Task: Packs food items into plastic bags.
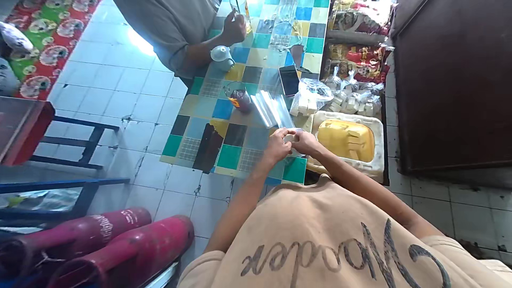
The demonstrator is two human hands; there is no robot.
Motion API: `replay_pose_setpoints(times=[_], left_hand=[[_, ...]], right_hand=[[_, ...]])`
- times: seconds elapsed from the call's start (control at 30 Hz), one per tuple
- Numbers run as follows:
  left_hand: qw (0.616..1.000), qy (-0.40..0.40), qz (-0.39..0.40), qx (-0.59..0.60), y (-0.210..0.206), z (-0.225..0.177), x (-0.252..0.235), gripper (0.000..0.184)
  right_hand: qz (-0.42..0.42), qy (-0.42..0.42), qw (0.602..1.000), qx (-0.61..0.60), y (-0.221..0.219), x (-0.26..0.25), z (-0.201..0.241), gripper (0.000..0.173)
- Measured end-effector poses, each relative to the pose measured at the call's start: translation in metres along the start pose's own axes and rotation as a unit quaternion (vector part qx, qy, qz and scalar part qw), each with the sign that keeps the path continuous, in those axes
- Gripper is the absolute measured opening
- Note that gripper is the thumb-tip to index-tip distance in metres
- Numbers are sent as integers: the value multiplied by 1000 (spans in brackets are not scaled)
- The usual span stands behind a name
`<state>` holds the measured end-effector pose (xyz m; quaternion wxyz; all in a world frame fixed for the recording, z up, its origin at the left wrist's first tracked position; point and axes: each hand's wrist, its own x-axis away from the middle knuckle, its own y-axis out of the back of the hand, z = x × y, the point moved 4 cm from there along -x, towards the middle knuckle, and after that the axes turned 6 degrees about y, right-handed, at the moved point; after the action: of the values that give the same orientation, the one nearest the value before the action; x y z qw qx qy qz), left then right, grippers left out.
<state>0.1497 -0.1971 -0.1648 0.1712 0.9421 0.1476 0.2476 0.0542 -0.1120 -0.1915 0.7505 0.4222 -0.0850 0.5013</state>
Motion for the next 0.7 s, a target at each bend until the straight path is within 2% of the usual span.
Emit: replay_pose_setpoints(times=[0.07,0.13,0.2,0.23,0.3,0.37,0.4,0.47,0.53,0.7], left_hand=[[999,10,-46,8,0,4,8,56],[996,41,-83,21,1,8,12,68],[990,84,-104,38,1,13,13,68],[988,108,-103,45,0,18,12,65],[983,160,-80,51,1,25,4,57],[977,200,-47,56,1,26,-8,47],[976,204,-36,68,2,23,-10,43],[975,178,-47,124,7,11,-12,38],[974,122,-85,170,17,-10,-8,31],[978,-12,-151,141,48,-66,8,24]], right_hand=[[-4,18,998,57,9,9,3,27],[-83,48,994,50,23,24,4,23],[-156,59,986,17,35,31,-6,30],[-153,44,987,7,36,28,-16,41],[-84,-19,996,-33,27,13,-43,58],[-9,-57,984,-168,9,5,-56,48],[-17,-52,972,-228,6,6,-56,40],[-74,-18,961,-265,18,12,-44,29],[-110,14,967,-231,38,27,-26,29],[-169,61,964,-195,85,60,8,24]])
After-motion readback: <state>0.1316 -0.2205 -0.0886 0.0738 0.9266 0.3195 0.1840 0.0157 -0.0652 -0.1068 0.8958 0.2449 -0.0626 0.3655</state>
